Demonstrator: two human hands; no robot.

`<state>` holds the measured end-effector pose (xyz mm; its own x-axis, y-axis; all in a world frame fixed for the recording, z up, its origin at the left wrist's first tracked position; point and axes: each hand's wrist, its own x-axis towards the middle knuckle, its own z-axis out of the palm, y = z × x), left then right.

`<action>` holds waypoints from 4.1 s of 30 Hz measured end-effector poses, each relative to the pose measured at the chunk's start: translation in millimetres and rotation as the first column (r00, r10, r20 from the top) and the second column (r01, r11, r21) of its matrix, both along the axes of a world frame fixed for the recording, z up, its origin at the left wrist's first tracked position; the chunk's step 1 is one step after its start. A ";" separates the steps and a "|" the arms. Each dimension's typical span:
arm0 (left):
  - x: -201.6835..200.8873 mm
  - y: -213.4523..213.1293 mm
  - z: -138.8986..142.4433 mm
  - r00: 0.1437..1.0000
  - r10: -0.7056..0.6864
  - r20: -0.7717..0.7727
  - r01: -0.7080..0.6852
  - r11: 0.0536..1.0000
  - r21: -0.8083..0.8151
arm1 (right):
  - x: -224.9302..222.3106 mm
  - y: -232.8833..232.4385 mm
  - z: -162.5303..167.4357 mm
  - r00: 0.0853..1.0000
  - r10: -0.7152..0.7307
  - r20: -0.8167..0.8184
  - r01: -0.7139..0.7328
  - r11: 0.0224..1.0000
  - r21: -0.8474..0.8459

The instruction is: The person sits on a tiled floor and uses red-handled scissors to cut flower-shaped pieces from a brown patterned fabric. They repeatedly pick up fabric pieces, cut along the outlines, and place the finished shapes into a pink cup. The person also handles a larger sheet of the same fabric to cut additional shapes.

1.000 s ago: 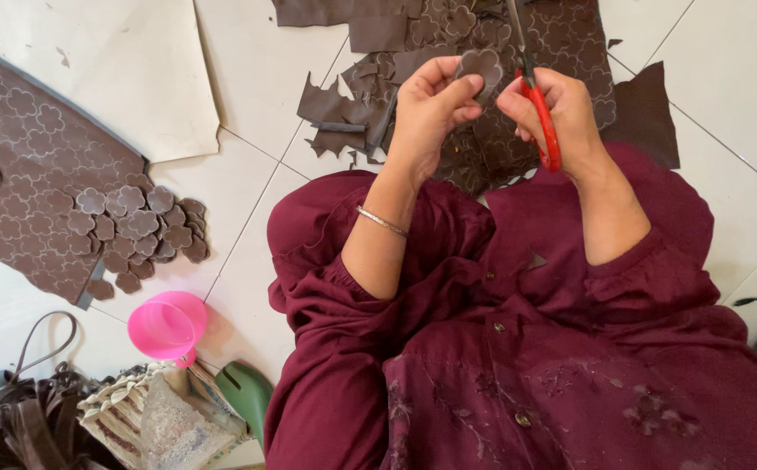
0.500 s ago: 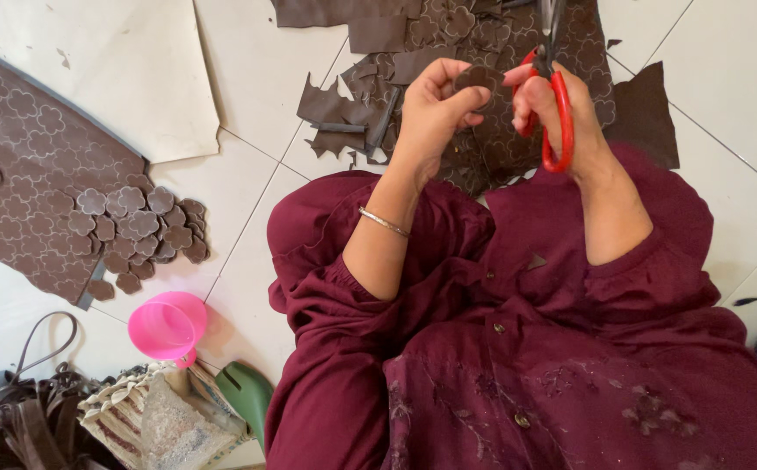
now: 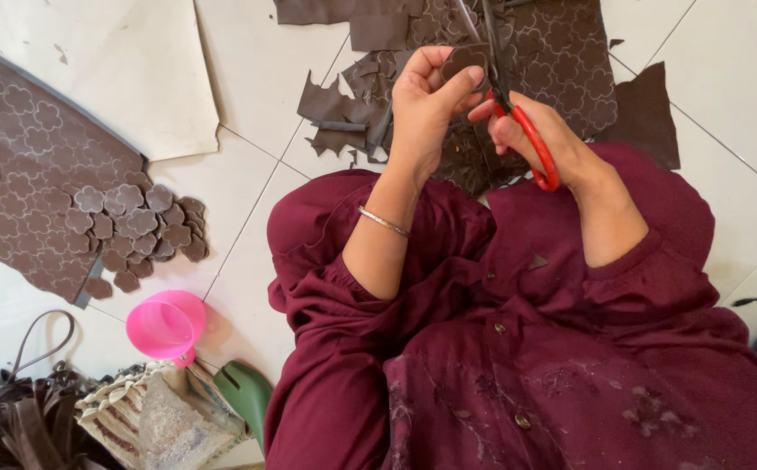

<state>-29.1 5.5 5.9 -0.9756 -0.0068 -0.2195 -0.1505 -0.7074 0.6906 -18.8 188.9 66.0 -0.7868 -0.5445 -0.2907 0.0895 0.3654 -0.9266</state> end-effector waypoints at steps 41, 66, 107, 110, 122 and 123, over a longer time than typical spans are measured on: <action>5.5 -6.8 9.5 0.996 -0.066 -0.057 0.060 0.993 -0.104 | -1.5 9.3 -1.9 0.994 0.101 0.031 -0.096 0.985 -0.144; 5.7 -15.5 12.4 0.992 -0.032 -0.118 0.016 0.991 -0.132 | -4.3 19.4 12.0 0.988 0.064 0.138 -0.062 0.998 -0.023; 6.2 -7.7 -12.9 0.999 0.047 0.024 -0.048 0.998 0.040 | 3.3 15.5 -12.3 0.997 -0.072 -0.040 0.069 0.996 -0.059; 7.9 -3.6 -12.7 0.999 -0.004 0.032 -0.001 0.989 0.148 | 3.1 12.8 -16.0 0.984 -0.178 -0.019 0.176 0.980 -0.092; 18.0 8.7 -0.8 0.972 -0.231 0.042 0.233 0.971 -0.059 | 5.7 20.6 -15.6 0.947 -0.318 -0.037 0.305 0.933 -0.193; 17.1 7.6 -1.0 0.982 -0.184 0.032 0.186 0.982 -0.046 | 4.9 20.7 -13.8 0.955 -0.295 -0.019 0.285 0.937 -0.204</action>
<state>-12.0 13.2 4.9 -0.9546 0.1619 -0.2501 -0.2950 -0.6314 0.7172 -13.9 209.6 52.3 -0.9295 -0.3331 -0.1582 0.1170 0.1403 -0.9832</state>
